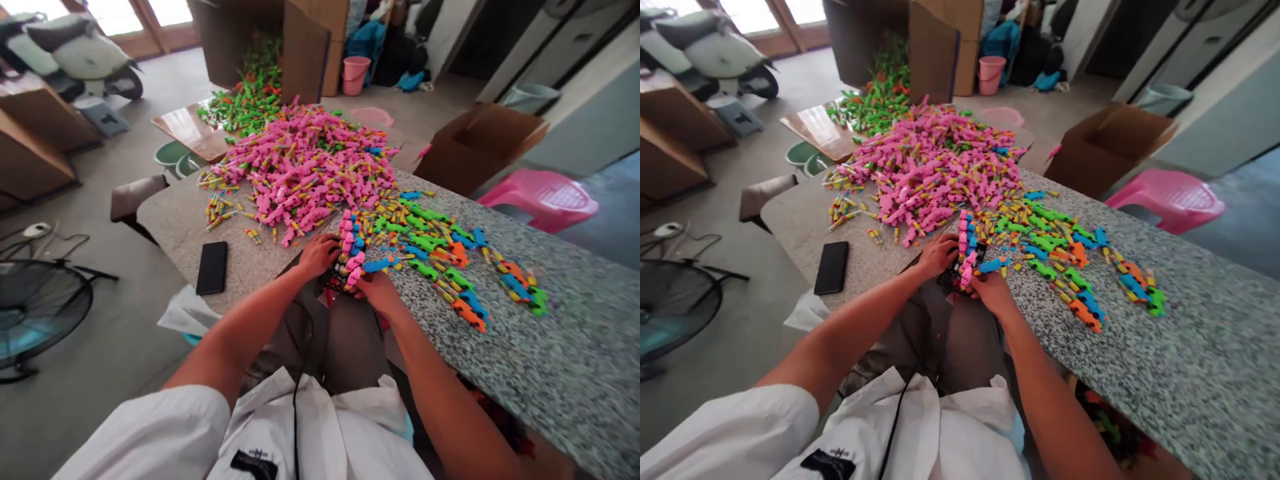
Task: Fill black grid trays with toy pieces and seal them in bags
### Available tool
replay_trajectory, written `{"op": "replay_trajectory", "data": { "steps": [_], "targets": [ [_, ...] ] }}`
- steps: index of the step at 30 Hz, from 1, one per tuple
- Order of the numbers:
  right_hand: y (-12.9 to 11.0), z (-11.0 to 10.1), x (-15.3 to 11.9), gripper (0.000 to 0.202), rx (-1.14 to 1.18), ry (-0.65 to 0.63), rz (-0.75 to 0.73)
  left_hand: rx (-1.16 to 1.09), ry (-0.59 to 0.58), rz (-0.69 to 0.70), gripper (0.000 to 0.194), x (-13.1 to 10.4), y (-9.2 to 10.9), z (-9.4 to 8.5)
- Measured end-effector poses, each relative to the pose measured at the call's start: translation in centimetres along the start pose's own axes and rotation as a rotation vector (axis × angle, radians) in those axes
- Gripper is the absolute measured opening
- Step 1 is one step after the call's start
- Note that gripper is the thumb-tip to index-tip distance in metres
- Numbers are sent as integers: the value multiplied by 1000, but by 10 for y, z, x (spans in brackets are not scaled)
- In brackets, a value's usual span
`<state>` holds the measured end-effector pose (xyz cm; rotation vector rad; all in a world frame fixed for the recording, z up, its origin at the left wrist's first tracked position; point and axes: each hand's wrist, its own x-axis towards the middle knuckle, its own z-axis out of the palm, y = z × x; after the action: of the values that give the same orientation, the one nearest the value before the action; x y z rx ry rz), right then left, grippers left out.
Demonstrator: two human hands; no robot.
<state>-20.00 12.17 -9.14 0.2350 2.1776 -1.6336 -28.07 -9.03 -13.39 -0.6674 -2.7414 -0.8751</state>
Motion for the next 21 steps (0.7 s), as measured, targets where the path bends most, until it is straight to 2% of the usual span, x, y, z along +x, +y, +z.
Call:
{"op": "replay_trajectory", "data": {
  "steps": [3,9,15,21],
  "targets": [
    [-2,0,-3,15,-213,18,5,8,7,15,28,-2,-3,3],
    [0,7,-12,20,-624,195,-180,-14,10,27,29,-4,-3,4],
    [8,11,-10,27,-757,221,-245,-11,10,28,28,-3,-3,5],
    [9,15,-11,31,-688,284,-260,-34,12,31,28,-3,-3,4]
  ]
}}
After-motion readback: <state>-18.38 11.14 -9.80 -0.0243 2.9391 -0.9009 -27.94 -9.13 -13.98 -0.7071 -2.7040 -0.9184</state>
